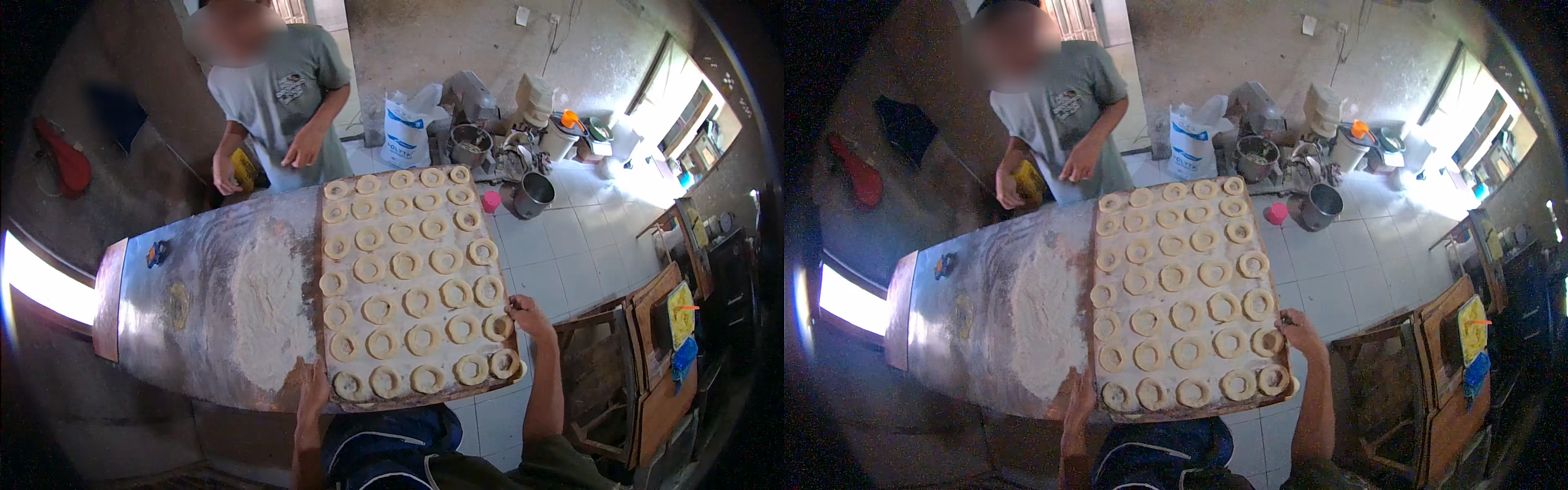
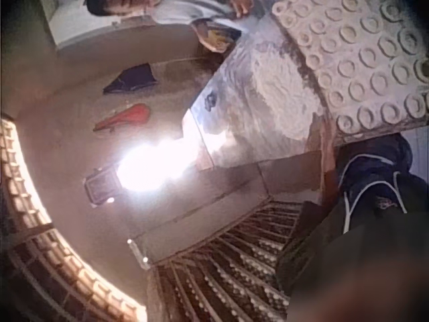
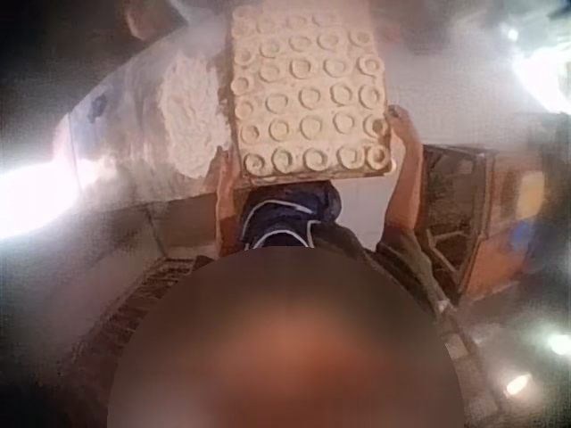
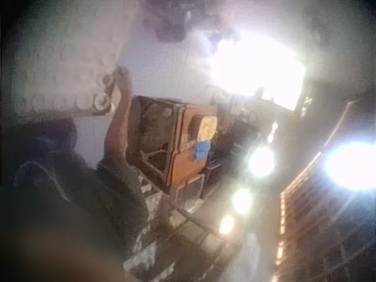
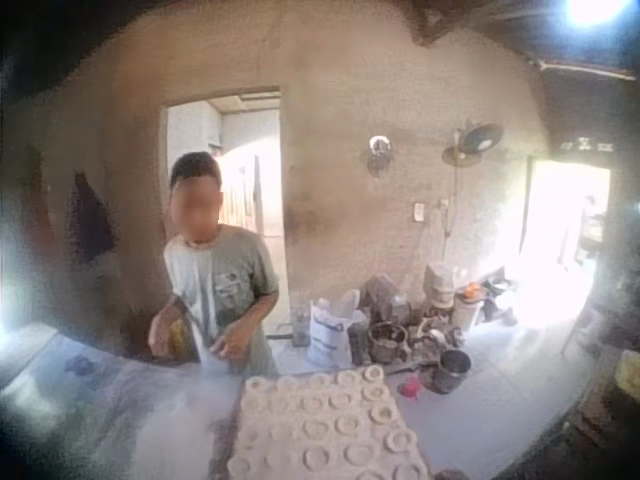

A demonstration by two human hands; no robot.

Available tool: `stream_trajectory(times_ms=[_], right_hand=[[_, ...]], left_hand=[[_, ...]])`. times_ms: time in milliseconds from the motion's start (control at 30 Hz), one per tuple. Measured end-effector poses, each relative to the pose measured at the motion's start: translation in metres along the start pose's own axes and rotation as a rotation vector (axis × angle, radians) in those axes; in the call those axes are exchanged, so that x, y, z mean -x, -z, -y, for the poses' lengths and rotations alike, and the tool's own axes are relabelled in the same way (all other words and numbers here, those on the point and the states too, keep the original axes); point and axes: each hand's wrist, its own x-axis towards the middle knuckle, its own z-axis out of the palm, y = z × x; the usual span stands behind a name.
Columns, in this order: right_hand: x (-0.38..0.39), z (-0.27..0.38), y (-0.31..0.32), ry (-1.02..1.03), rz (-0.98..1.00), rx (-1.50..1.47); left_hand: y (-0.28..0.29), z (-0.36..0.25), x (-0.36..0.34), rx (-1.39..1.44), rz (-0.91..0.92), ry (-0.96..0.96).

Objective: The person shapes small dough pieces into rings by hand and places them on a wooden board. Another person works alongside at the same table. The shaped dough rings are arranged in rows on the board.

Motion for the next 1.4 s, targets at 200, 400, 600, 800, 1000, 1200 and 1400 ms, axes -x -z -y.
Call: stream_trajectory(times_ms=[200, 400, 600, 800, 1000, 1200, 1400], right_hand=[[0.009, 0.029, 0.014, -0.083, 0.2, -0.409], [0.02, 0.014, 0.012, -0.045, 0.376, -0.865], [0.07, 0.033, 0.005, 0.118, 0.313, -0.931], [0.198, 0.046, -0.017, 0.345, 0.245, -1.044], [0.372, 0.075, -0.102, 0.559, -0.034, -1.225], [0.556, 0.099, -0.199, 0.54, -0.606, -1.191], [0.655, 0.149, -0.204, 0.516, -1.052, -0.901]], left_hand=[[-0.003, -0.011, -0.018, 0.775, 0.105, 0.206], [-0.008, -0.017, -0.029, 0.399, -0.282, 0.041], [0.039, -0.014, -0.038, 0.474, -0.24, 0.005], [0.082, -0.01, -0.064, 0.35, -0.289, -0.495], [0.077, -0.107, 0.009, 0.437, 0.097, -0.751], [0.05, -0.154, 0.092, 0.661, 0.77, -0.722], [0.056, -0.182, 0.126, 1.033, 1.298, -0.51]])
